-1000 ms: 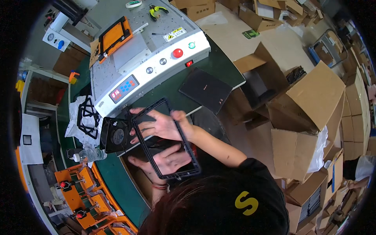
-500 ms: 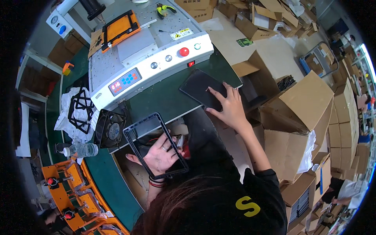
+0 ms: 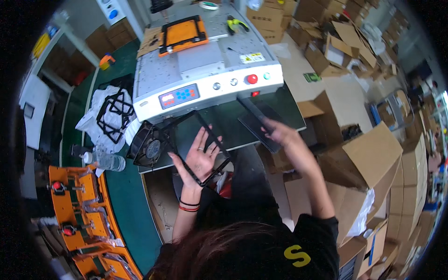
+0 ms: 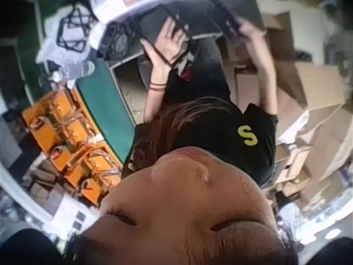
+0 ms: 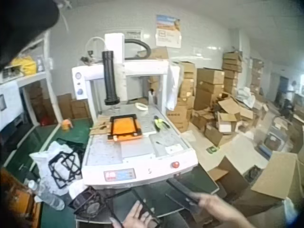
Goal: The person assembles black electronic devices by placing them into orange clamping jigs and operating a lever. They then move the devices to a testing machine, press a button, and retrieve them. The person repeatedly handles the devices, placing them into cardboard boxes and stacking them on the workbench.
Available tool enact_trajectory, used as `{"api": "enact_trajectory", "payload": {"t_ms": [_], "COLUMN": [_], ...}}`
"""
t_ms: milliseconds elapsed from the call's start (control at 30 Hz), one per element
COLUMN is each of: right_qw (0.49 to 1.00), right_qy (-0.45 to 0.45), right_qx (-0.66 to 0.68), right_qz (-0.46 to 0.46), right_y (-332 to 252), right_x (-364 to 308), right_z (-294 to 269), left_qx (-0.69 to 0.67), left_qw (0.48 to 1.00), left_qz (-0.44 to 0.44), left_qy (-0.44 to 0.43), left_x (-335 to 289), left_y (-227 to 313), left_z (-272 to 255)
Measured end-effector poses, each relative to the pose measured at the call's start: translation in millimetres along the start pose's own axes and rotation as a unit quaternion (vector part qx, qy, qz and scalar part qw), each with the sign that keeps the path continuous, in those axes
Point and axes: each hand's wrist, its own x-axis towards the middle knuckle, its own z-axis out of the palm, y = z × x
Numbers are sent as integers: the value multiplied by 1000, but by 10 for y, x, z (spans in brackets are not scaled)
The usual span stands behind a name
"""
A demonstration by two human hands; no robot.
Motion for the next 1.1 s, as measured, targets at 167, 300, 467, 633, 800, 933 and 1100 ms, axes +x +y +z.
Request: {"api": "enact_trajectory", "payload": {"t_ms": [167, 300, 467, 633, 800, 933, 1100], "right_qw": [862, 851, 849, 834, 825, 811, 850], "right_qy": [82, 96, 90, 94, 104, 68, 23], "right_qx": [-445, -439, -435, -464, -484, -520, -460], "right_qz": [-231, -271, -286, -282, -272, -259, -254], "right_y": [-151, 40, 96, 164, 124, 75, -6], "right_x": [-181, -92, -91, -103, -150, -154, -96], "right_z": [1085, 1372, 1458, 1472, 1532, 1534, 1206], "left_qx": [56, 100, 93, 85, 55, 42, 21], "left_qw": [997, 991, 983, 984, 988, 991, 995], "left_qz": [49, 68, 144, 143, 132, 124, 88], "left_qy": [14, 53, -61, -67, -55, 25, -39], "left_x": [-66, -124, -10, -32, -65, -135, -217], "left_y": [-76, -109, -28, -15, -27, -97, -30], "left_z": [128, 102, 245, 298, 311, 113, 106]}}
